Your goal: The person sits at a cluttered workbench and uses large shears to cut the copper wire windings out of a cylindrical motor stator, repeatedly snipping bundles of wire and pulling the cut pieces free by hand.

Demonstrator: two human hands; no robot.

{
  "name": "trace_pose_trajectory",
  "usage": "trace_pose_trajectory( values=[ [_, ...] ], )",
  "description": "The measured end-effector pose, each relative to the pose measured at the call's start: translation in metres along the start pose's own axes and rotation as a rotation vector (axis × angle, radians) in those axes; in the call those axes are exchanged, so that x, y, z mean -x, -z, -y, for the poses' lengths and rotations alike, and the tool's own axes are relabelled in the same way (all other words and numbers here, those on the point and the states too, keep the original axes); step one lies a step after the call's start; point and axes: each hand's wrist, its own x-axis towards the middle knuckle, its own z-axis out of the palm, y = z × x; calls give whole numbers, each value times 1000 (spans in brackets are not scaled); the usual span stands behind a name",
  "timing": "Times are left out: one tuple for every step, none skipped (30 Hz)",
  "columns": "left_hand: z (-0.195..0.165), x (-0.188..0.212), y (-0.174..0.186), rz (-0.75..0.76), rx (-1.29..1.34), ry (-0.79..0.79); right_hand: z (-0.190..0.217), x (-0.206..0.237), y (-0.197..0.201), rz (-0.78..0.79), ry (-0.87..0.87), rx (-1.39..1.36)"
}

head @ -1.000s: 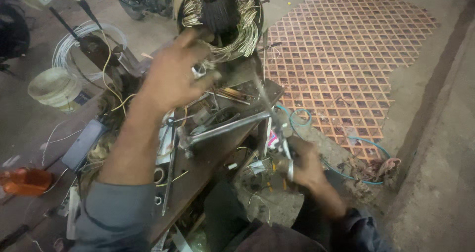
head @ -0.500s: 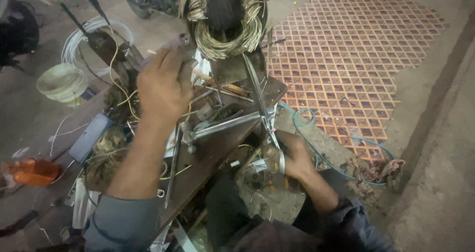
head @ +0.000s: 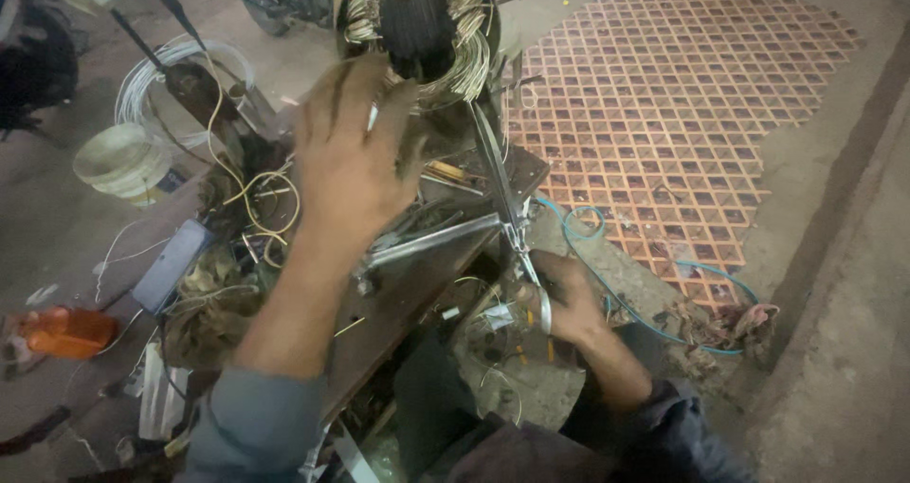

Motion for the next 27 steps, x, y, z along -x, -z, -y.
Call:
trace_pose_trajectory(
  values=[
    [-1,-4,-2,22,-2,-14,-1,0,-3,8,-1,16],
    [1,-9,-5,48,-29,-11,-2,-1,-5,14,-1,34],
    [3,-15,-10,69,-56,-11,-3,-1,-8,3,17,-6],
    [5,-20,-13,89,-80,-12,-4,0,-9,-11,35,-43],
    [9,-23,-14,115,-70,-32,-5,1,-10,-24,52,-81],
    [13,-24,-13,141,-59,-52,-6,2,-10,-10,27,-76],
    [18,-25,-13,169,-46,-70,-7,3,-10,4,0,-70],
    [21,-25,-13,176,-34,-91,-9,4,-9,19,-29,-64],
    [25,-26,-13,183,-24,-113,-10,5,-8,14,-25,-45],
    [29,-26,-13,188,-15,-135,-12,6,-7,7,-18,-26],
    [31,-26,-12,197,-19,-150,-14,6,-7,0,-11,-6],
    [34,-26,-11,207,-23,-166,-16,6,-7,6,-3,-17],
    [35,-26,-9,217,-26,-181,-18,6,-8,12,5,-28],
    [36,-26,-7,241,-12,-183,-20,5,-9,18,12,-41],
    [36,-26,-4,265,1,-185,-22,5,-10,7,27,-39],
    [36,-27,-2,289,15,-188,-24,4,-13,-4,42,-37],
    [36,-29,1,317,8,-206,-25,3,-14,-15,57,-33],
    [37,-32,4,347,0,-222,-27,3,-15,-10,33,-42],
    [37,-34,8,378,-9,-237,-27,3,-17,-4,8,-51],
    [37,-37,11,398,-34,-237,-28,3,-18,2,-16,-59],
    [36,-39,12,418,-60,-236,-28,3,-20,6,-11,-62],
    [35,-42,12,436,-87,-236,-29,3,-20,10,-5,-63],
    [32,-43,10,426,-77,-223,-28,2,-21,13,0,-65],
    [29,-44,7,417,-68,-211,-28,1,-22,13,5,-74],
    [26,-43,5,409,-57,-198,-27,0,-23,12,9,-84],
    [25,-42,3,410,-36,-171,-26,-1,-24,11,12,-93],
    [25,-41,1,411,-16,-143,-24,-3,-24,12,18,-80]
  ],
)
